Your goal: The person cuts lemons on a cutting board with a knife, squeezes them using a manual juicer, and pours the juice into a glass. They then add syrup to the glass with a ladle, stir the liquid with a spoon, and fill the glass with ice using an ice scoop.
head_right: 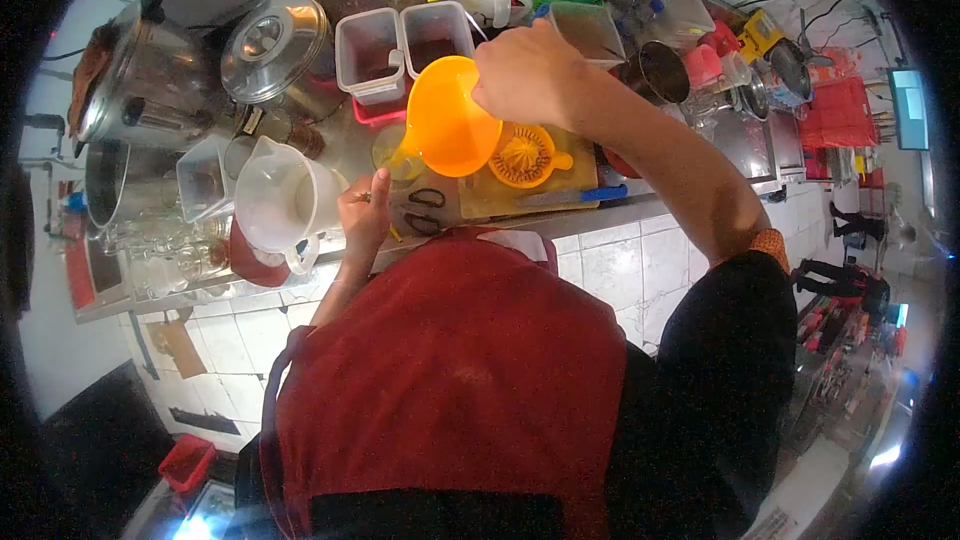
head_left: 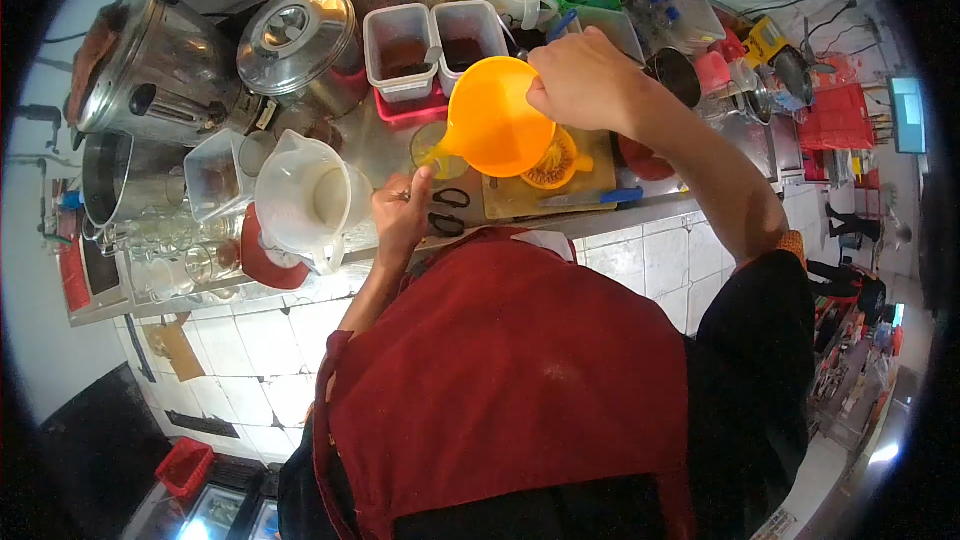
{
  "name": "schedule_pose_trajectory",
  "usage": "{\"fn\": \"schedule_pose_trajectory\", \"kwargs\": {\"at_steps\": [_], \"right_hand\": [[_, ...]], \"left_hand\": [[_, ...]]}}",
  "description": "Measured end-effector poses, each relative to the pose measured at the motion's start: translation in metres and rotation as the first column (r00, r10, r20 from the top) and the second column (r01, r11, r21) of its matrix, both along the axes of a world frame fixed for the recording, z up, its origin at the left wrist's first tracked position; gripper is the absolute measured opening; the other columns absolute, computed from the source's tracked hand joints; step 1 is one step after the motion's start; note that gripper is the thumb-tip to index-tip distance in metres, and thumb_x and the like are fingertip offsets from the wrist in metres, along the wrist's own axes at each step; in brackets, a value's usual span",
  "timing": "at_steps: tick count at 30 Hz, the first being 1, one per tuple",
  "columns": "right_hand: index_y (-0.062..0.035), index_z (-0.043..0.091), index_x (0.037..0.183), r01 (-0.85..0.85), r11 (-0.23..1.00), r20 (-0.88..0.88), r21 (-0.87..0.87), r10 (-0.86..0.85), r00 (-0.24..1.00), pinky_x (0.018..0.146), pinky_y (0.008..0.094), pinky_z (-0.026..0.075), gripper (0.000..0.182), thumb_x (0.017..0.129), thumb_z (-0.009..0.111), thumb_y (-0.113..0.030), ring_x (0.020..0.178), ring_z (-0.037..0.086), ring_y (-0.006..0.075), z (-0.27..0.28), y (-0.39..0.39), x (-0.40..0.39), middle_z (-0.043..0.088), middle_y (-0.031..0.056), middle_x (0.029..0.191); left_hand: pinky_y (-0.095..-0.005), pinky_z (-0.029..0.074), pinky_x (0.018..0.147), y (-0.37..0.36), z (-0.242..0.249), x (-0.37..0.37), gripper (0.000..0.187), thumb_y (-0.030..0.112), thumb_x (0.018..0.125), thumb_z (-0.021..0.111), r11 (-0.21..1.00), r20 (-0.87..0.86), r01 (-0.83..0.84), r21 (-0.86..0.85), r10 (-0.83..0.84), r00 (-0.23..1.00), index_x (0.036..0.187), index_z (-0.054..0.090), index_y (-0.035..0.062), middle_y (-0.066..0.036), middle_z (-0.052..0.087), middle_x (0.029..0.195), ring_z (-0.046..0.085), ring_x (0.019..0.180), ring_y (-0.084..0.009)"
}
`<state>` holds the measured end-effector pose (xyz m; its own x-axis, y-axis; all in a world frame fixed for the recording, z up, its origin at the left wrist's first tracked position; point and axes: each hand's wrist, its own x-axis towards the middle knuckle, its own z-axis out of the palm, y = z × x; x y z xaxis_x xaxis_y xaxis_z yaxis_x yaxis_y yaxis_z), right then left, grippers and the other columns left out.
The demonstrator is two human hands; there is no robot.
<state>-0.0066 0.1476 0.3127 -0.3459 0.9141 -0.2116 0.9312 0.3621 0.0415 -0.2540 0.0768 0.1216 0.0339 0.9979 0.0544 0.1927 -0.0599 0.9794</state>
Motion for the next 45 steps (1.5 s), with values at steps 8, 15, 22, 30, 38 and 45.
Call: {"fn": "schedule_pose_trajectory", "kwargs": {"at_steps": [8, 15, 22, 30, 38, 45], "right_hand": [[-0.0044, 0.069, 0.078, -0.146, 0.989, 0.148, -0.027, 0.148, 0.978, 0.077, 0.0455, 0.044, 0.022, 0.078, 0.054, -0.021, 0.073, 0.066, 0.0316, 0.029, 0.011, -0.036, 0.068, 0.0161, 0.077], [-0.0129, 0.072, 0.085, -0.268, 0.963, 0.326, -0.039, 0.266, 0.907, 0.074, 0.0404, 0.039, 0.016, 0.082, 0.058, -0.019, 0.082, 0.066, 0.0221, 0.039, 0.003, -0.103, 0.071, 0.0054, 0.085], [-0.0144, 0.072, 0.104, -0.309, 0.951, 0.535, -0.010, 0.266, 0.802, 0.076, 0.0440, 0.035, 0.023, 0.085, 0.059, -0.020, 0.085, 0.064, 0.0190, 0.002, -0.009, -0.166, 0.069, -0.0021, 0.088], [-0.0083, 0.068, 0.093, -0.028, 0.998, -0.167, 0.058, 0.038, 0.985, 0.063, 0.0458, 0.044, 0.021, 0.089, 0.055, -0.024, 0.081, 0.065, 0.0244, -0.020, -0.015, -0.040, 0.067, 0.0134, 0.082], [0.0026, 0.059, 0.090, 0.407, 0.836, -0.685, -0.367, -0.539, 0.490, 0.067, 0.0400, 0.047, 0.028, 0.089, 0.055, -0.025, 0.074, 0.062, 0.0298, -0.207, -0.076, 0.027, 0.061, 0.0193, 0.077], [0.0003, 0.061, 0.099, 0.315, 0.893, -0.695, -0.320, -0.448, 0.563, 0.078, 0.0413, 0.047, 0.032, 0.088, 0.058, -0.030, 0.090, 0.061, 0.0330, -0.253, -0.054, -0.035, 0.063, 0.0190, 0.091]], "left_hand": [[-0.0339, 0.035, 0.053, 0.004, -0.004, 0.003, 0.044, 0.024, 0.091, 0.064, 0.999, 0.041, -0.034, -0.020, 0.035, 0.999, 0.058, 0.050, -0.0022, -0.004, 0.042, 0.050, 0.037, 0.054, -0.0136], [-0.0349, 0.031, 0.053, 0.007, -0.002, 0.002, 0.047, 0.025, 0.093, 0.062, 0.998, 0.059, -0.036, -0.051, 0.039, 0.997, 0.057, 0.048, -0.0022, -0.002, 0.040, 0.050, 0.033, 0.055, -0.0134], [-0.0265, 0.036, 0.044, 0.002, -0.027, -0.002, 0.024, 0.015, 0.077, 0.065, 0.988, 0.102, -0.108, 0.110, 0.097, 0.990, 0.064, 0.059, -0.0034, -0.003, 0.056, 0.058, 0.046, 0.049, -0.0090], [-0.0303, 0.037, 0.056, -0.016, -0.049, -0.026, 0.053, 0.035, 0.094, 0.059, 0.978, 0.029, -0.093, -0.188, 0.100, 0.995, 0.058, 0.051, -0.0020, -0.003, 0.051, 0.059, 0.044, 0.059, -0.0111], [-0.0278, 0.035, 0.058, -0.029, -0.029, -0.043, 0.046, 0.031, 0.095, 0.056, 0.984, 0.278, -0.120, -0.133, 0.153, 0.948, 0.064, 0.056, -0.0030, -0.002, 0.053, 0.063, 0.043, 0.061, -0.0107], [-0.0283, 0.039, 0.061, -0.032, 0.014, -0.039, 0.047, 0.026, 0.097, 0.054, 0.978, 0.440, -0.153, -0.139, 0.200, 0.875, 0.056, 0.048, 0.0045, 0.002, 0.039, 0.055, 0.032, 0.054, -0.0065]]}}
